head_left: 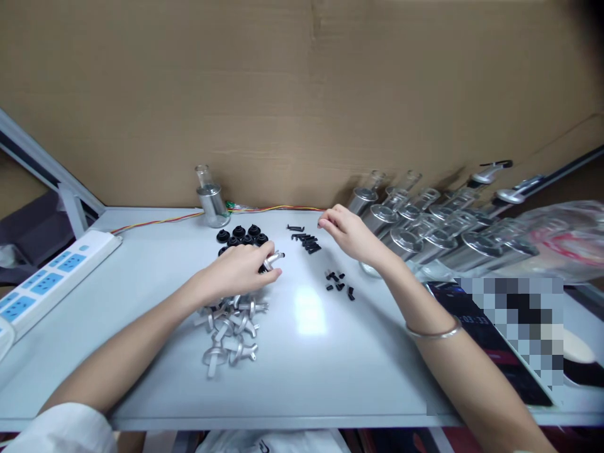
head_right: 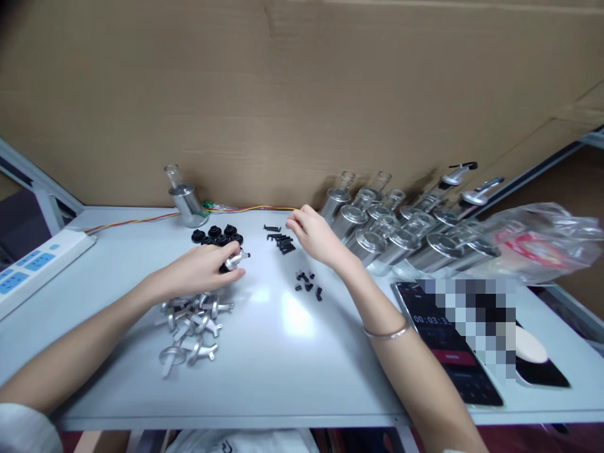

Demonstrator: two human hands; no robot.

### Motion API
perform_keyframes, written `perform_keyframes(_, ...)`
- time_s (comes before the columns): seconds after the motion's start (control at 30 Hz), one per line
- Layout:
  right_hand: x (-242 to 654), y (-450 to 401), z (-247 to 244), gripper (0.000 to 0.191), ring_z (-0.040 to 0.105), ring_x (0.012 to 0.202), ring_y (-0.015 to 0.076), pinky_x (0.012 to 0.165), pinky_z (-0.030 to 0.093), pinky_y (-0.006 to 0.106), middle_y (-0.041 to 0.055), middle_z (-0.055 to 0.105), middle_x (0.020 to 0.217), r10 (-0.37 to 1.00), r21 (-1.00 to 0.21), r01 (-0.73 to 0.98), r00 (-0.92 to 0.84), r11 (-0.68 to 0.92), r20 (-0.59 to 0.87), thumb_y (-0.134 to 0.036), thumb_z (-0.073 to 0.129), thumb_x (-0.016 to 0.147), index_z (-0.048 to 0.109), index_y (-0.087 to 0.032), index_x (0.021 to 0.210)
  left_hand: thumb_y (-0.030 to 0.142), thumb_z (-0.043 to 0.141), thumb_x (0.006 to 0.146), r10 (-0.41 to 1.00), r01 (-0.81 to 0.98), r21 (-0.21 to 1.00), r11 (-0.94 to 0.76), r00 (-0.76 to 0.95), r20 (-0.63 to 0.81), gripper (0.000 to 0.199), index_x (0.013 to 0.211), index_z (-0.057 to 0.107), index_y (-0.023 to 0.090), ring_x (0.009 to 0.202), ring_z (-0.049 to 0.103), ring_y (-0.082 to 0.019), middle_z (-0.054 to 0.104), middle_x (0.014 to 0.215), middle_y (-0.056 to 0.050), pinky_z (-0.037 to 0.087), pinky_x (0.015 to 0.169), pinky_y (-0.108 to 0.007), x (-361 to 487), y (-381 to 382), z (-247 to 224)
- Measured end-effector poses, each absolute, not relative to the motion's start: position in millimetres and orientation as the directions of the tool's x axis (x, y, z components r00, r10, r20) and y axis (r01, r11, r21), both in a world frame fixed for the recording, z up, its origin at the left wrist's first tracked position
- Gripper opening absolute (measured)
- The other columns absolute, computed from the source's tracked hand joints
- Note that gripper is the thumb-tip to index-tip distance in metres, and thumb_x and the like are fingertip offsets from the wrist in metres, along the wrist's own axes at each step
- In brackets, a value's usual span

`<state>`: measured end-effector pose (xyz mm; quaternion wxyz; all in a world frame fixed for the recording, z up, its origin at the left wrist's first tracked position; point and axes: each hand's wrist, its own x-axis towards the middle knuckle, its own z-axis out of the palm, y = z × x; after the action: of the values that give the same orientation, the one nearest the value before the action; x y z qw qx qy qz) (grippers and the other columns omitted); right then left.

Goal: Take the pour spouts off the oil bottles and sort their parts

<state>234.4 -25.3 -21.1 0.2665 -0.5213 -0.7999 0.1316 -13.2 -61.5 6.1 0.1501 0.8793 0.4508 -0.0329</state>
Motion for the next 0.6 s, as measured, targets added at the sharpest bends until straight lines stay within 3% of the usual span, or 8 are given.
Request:
perform_keyframes(0.13,242,-19,-36,0.011,0.051,0.067,0.0136,0.067,0.04,0.026,0.0026,0.059,0.075,0.906,-0.479,0.777,-0.408,0.409,0.112,-0.017,0.046,0.082,0.057,-0.017,0.079,0.043,0.039,0.087,0.687,0.739,0.307,-0.599,0.672,-0.277,0.022,0.092,0.044,0.021,0.063,0.053,-0.019,0.057,0.072,-0.002,0.032,0.054,-0.027,-19,-62,9)
perform_keyframes(0.37,244,-17,-50,0.011,0.056,0.062,0.0135,0.064,0.044,0.026,0.0009,0.063,0.069,0.9,-0.451,0.795,-0.434,0.406,0.044,-0.015,0.051,0.078,0.061,-0.018,0.077,0.041,0.043,0.087,0.621,0.716,0.356,-0.6,0.698,-0.358,0.02,0.089,0.042,0.021,0.065,0.052,-0.018,0.058,0.08,-0.003,0.034,0.055,-0.025,-20,-64,11)
perform_keyframes(0.43,244,-15,-52,0.017,0.06,0.073,0.0176,0.072,0.047,0.031,0.0055,0.066,0.081,0.904,-0.441,0.798,-0.418,0.41,0.084,-0.019,0.047,0.082,0.063,-0.017,0.088,0.04,0.044,0.087,0.614,0.712,0.359,-0.603,0.702,-0.362,0.019,0.089,0.043,0.021,0.063,0.051,-0.017,0.058,0.079,-0.003,0.033,0.054,-0.025,-20,-64,12)
perform_keyframes(0.5,243,-12,-56,0.027,0.06,0.095,0.0228,0.088,0.046,0.039,0.0116,0.066,0.103,0.902,-0.437,0.792,-0.411,0.426,0.134,-0.022,0.042,0.087,0.061,-0.015,0.105,0.038,0.044,0.087,0.611,0.707,0.358,-0.61,0.707,-0.356,0.018,0.089,0.045,0.02,0.062,0.05,-0.016,0.058,0.078,-0.003,0.032,0.054,-0.025,-19,-65,13)
perform_keyframes(0.6,239,-5,-65,0.042,0.045,0.127,0.0242,0.108,0.034,0.045,0.0132,0.052,0.134,0.882,-0.442,0.768,-0.445,0.464,0.153,-0.02,0.037,0.088,0.052,-0.014,0.127,0.038,0.045,0.088,0.601,0.697,0.361,-0.619,0.717,-0.353,0.018,0.09,0.045,0.02,0.062,0.05,-0.016,0.057,0.077,-0.003,0.031,0.053,-0.025,-17,-66,12)
